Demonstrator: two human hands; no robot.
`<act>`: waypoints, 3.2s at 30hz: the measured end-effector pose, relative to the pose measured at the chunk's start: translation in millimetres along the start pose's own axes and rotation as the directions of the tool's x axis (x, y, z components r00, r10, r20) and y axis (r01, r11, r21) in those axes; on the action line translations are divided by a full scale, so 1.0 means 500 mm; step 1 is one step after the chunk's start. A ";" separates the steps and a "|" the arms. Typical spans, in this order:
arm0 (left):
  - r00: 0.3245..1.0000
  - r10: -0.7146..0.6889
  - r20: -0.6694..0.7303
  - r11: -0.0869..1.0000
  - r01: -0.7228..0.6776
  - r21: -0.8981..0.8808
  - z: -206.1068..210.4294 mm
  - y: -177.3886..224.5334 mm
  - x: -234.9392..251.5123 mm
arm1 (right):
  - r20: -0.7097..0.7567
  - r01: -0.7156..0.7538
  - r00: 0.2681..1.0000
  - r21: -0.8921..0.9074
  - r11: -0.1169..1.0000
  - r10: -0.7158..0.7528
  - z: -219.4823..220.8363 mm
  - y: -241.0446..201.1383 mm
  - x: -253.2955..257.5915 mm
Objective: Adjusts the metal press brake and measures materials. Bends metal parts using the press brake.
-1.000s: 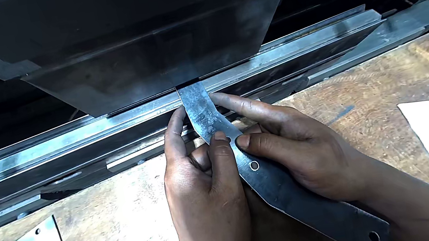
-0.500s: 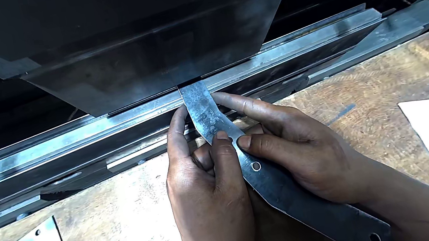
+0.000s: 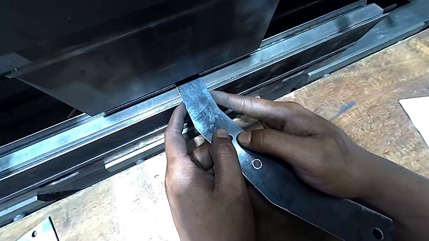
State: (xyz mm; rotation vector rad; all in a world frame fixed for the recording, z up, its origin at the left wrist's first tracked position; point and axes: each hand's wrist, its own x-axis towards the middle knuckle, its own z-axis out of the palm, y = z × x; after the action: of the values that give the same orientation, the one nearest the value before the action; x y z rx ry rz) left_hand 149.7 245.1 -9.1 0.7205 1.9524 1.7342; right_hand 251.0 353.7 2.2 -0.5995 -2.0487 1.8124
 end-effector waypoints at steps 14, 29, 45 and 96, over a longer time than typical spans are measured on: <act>1.000 0.002 0.004 1.000 -0.002 -0.005 0.000 0.000 0.000 | -0.010 -0.002 1.000 -0.007 1.000 0.002 -0.001 -0.001 0.000; 1.000 -0.013 0.006 1.000 0.013 -0.004 0.000 0.003 0.000 | -0.007 0.010 1.000 -0.015 1.000 -0.010 0.001 0.000 0.001; 0.999 -0.034 0.020 0.999 0.034 0.018 -0.004 0.004 0.002 | -0.043 -0.033 0.999 -0.076 0.997 0.030 0.005 -0.003 -0.001; 0.999 -0.032 0.043 0.997 0.035 -0.063 -0.002 0.012 0.001 | -0.041 0.013 0.999 0.024 1.000 -0.012 -0.003 -0.002 0.003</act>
State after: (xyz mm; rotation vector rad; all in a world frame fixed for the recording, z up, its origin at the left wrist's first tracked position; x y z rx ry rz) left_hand 149.2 245.1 -2.8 0.6921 1.8627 1.7391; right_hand 250.4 355.6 3.1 -0.6106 -1.9963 1.8008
